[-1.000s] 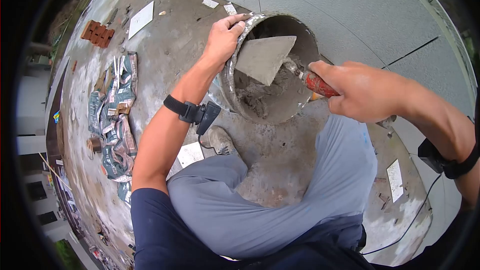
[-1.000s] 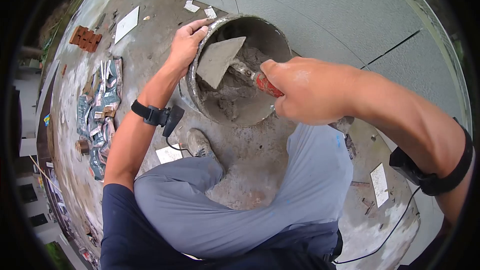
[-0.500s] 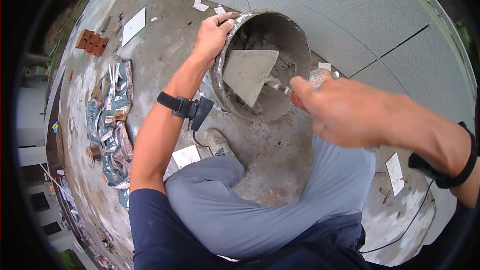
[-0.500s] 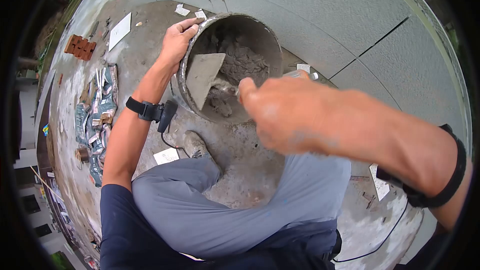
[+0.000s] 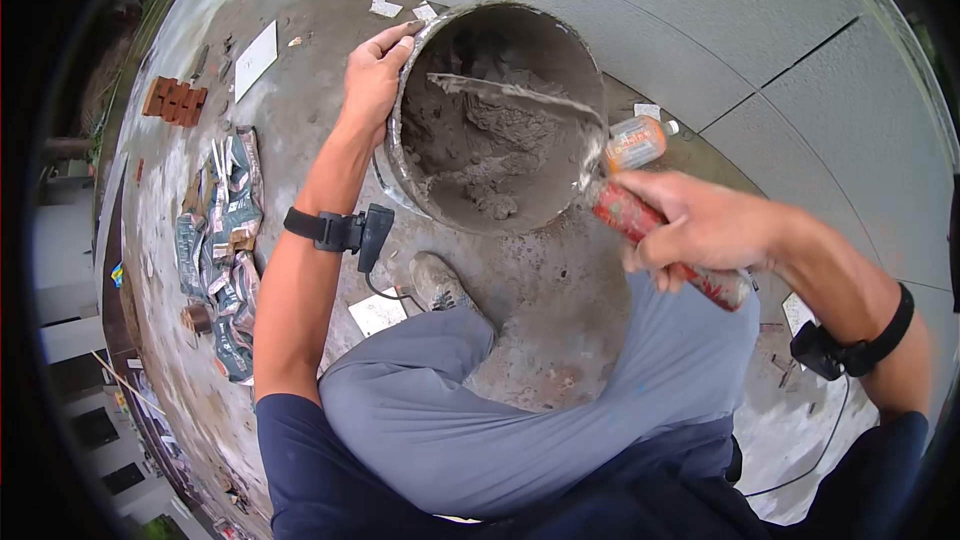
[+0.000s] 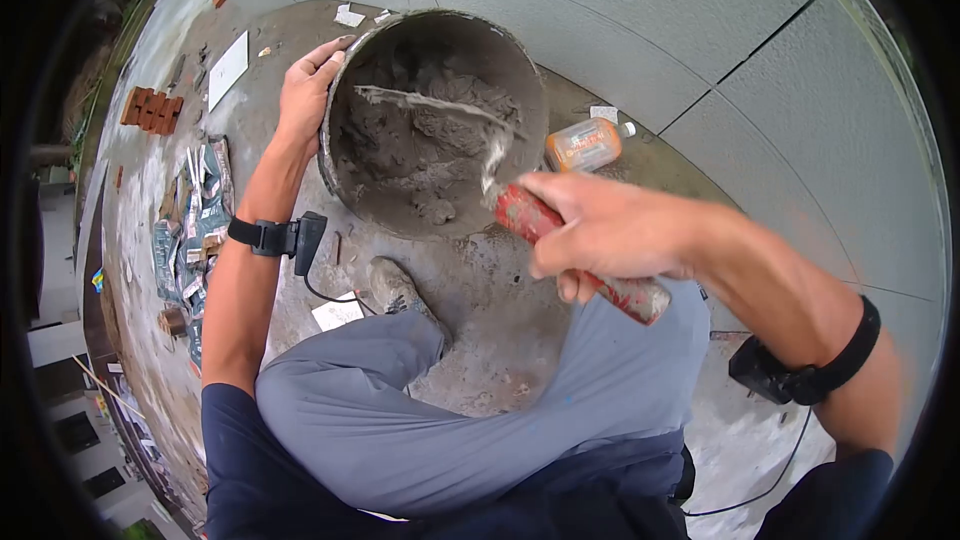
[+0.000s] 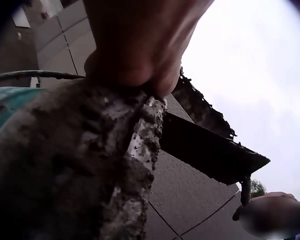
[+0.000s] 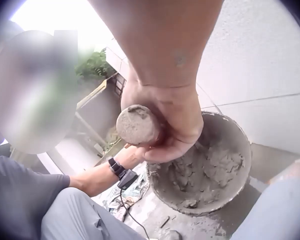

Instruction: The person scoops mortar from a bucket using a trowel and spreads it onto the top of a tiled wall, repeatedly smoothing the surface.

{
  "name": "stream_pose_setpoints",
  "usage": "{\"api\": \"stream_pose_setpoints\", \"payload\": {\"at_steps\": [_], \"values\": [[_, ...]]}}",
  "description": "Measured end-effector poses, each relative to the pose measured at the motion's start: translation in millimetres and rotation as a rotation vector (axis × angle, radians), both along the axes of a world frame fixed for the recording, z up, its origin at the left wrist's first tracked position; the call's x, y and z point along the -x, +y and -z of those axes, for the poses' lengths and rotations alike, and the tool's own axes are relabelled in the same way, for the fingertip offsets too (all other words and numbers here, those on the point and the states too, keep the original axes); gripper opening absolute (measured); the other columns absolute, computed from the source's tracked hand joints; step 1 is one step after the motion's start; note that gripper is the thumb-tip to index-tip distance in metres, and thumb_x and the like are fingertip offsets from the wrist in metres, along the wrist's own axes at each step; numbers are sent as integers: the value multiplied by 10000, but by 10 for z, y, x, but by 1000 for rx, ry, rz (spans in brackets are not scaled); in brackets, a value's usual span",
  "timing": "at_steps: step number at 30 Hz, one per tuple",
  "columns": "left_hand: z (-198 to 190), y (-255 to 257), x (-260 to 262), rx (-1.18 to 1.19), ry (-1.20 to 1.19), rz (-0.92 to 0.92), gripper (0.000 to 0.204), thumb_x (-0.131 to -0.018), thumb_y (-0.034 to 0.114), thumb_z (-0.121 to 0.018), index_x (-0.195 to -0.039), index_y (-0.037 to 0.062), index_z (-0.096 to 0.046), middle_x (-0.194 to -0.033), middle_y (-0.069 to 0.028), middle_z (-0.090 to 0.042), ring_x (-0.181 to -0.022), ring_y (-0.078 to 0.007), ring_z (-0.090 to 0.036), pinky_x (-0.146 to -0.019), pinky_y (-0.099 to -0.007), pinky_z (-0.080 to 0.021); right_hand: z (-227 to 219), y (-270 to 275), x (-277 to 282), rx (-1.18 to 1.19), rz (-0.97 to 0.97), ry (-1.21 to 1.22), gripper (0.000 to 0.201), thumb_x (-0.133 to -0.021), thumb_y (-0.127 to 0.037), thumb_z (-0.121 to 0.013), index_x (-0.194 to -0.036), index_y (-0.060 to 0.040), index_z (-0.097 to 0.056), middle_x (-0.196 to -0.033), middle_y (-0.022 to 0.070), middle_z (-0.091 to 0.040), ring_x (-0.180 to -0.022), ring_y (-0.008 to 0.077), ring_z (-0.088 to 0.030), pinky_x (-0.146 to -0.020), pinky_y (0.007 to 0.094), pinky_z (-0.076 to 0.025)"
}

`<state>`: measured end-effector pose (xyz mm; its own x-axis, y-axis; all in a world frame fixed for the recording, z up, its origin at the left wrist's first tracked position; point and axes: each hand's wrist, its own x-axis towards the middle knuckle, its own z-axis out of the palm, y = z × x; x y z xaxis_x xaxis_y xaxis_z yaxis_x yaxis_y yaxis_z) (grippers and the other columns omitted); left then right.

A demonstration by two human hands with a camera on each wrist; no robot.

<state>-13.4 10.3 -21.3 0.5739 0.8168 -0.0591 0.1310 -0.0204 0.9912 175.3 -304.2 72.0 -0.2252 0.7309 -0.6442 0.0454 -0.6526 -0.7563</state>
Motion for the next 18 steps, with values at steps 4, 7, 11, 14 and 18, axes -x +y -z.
{"api": "stream_pose_setpoints", "payload": {"at_steps": [4, 7, 11, 14, 18], "values": [[54, 122, 67, -47, -14, -7, 332, -1000, 118, -581, -1295, -24, -636, -1139, -81, -695, -955, -121, -647, -859, -264, -519, 260, -278, 409, 81, 245, 172, 427, -911, -123, -606, -1266, 33, -427, -792, 45, -546, -594, 115, -567, -550, 296, -501], [46, 163, 98, -12, -22, -10, 331, -1001, 118, -580, -1297, -22, -636, -1144, -79, -693, -965, -121, -646, -857, -264, -520, 224, -362, 642, -134, 455, 148, 378, -948, -159, -615, -1225, 11, -420, -779, 33, -529, -581, 105, -548, -530, 300, -490], [39, 174, 126, 1, -9, -23, 325, -1003, 116, -577, -1292, -20, -639, -1149, -78, -694, -965, -121, -648, -855, -265, -519, -35, -196, 941, -344, 860, 271, 471, -961, -173, -613, -1292, 32, -348, -769, 70, -547, -579, 139, -576, -531, 350, -485], [11, 101, 76, -6, -16, -45, 323, -1005, 115, -575, -1291, -20, -639, -1144, -75, -694, -962, -120, -650, -848, -264, -520, 340, -268, 1376, -407, 677, 27, 510, -956, -180, -605, -1312, 52, -323, -817, 145, -594, -612, 201, -620, -556, 414, -491], [-2, 43, 72, -3, -7, -60, 322, -1008, 117, -570, -1291, -18, -639, -1146, -75, -695, -963, -117, -650, -845, -259, -518, 345, -376, 1268, -233, 48, -51, 605, -962, -215, -584, -1388, 73, -265, -834, 197, -622, -599, 238, -635, -573, 433, -502]]}}
